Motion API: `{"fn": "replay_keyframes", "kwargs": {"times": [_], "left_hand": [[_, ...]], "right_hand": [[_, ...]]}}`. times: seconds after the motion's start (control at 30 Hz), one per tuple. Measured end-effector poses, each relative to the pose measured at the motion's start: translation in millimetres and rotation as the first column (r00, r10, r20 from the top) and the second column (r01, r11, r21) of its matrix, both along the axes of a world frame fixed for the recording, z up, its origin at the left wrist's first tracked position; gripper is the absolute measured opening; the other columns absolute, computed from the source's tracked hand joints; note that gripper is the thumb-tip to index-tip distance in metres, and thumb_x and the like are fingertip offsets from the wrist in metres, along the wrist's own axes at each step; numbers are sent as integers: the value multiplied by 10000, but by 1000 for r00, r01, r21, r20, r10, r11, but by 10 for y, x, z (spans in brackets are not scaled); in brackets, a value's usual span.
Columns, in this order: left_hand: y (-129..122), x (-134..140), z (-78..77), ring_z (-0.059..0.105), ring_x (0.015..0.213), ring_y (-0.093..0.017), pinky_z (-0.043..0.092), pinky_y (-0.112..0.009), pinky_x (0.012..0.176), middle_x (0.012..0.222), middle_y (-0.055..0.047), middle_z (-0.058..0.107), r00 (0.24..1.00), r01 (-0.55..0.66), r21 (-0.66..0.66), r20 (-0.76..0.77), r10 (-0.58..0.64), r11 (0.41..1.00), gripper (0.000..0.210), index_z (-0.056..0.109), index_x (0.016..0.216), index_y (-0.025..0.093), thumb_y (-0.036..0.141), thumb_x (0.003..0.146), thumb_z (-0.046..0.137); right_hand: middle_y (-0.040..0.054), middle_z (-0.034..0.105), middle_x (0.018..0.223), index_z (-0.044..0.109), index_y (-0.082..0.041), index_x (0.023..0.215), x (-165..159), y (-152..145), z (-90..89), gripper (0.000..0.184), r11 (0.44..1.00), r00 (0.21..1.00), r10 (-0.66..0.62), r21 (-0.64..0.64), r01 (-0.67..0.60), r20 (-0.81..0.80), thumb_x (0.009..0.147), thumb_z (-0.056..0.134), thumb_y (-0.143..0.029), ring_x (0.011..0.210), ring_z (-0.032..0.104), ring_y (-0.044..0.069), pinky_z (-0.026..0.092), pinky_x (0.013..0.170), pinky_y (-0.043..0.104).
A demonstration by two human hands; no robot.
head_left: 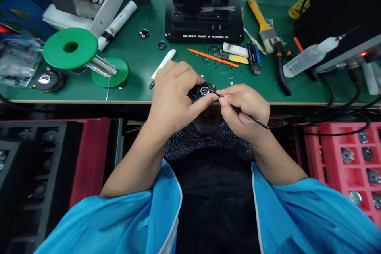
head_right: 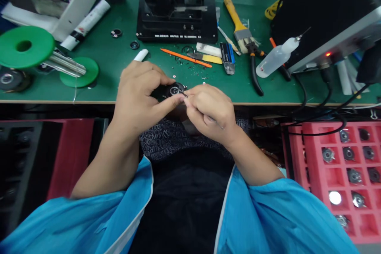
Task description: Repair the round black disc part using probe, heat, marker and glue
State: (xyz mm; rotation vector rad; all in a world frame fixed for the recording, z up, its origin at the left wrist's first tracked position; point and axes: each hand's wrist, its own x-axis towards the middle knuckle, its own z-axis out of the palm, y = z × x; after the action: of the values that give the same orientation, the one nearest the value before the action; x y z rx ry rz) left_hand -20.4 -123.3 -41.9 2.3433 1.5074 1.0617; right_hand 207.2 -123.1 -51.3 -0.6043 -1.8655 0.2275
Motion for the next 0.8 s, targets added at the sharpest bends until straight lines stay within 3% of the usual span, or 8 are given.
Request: {"fn": "replay_keyframes", "kwargs": {"times": [0.23, 0.47, 0.8], "left_hand": [[-28, 13, 21, 747, 1079, -383, 523, -598, 1013, 1086, -81, 782, 1000, 3, 9, 20, -3, 1000, 295, 712, 1061, 309, 589, 1044, 804], [-20, 25, 11, 744, 1024, -360, 529, -593, 997, 1052, -66, 791, 999, 10, 58, 37, -12, 998, 277, 725, 1035, 306, 574, 1046, 796], [-24, 8, 0, 761, 1076, -392, 547, -618, 1041, 1087, -84, 804, 1000, -14, 4, 25, 14, 1000, 350, 763, 1064, 292, 639, 1029, 796]], "right_hand": [[1, 899, 1035, 710, -279, 991, 10, 26, -43, 198, 998, 1000, 1, 60, -2, 14, 1038, 796, -106, 879, 892, 199, 756, 768, 354], [67, 910, 1143, 725, -240, 1082, 66, 36, -99, 127, 991, 998, 5, 130, -13, 63, 1082, 774, -124, 956, 901, 201, 766, 815, 348], [50, 898, 1090, 743, -230, 1081, 73, 30, -6, 182, 998, 998, 56, -20, -57, -30, 1015, 829, -84, 993, 907, 209, 773, 897, 334]]}}
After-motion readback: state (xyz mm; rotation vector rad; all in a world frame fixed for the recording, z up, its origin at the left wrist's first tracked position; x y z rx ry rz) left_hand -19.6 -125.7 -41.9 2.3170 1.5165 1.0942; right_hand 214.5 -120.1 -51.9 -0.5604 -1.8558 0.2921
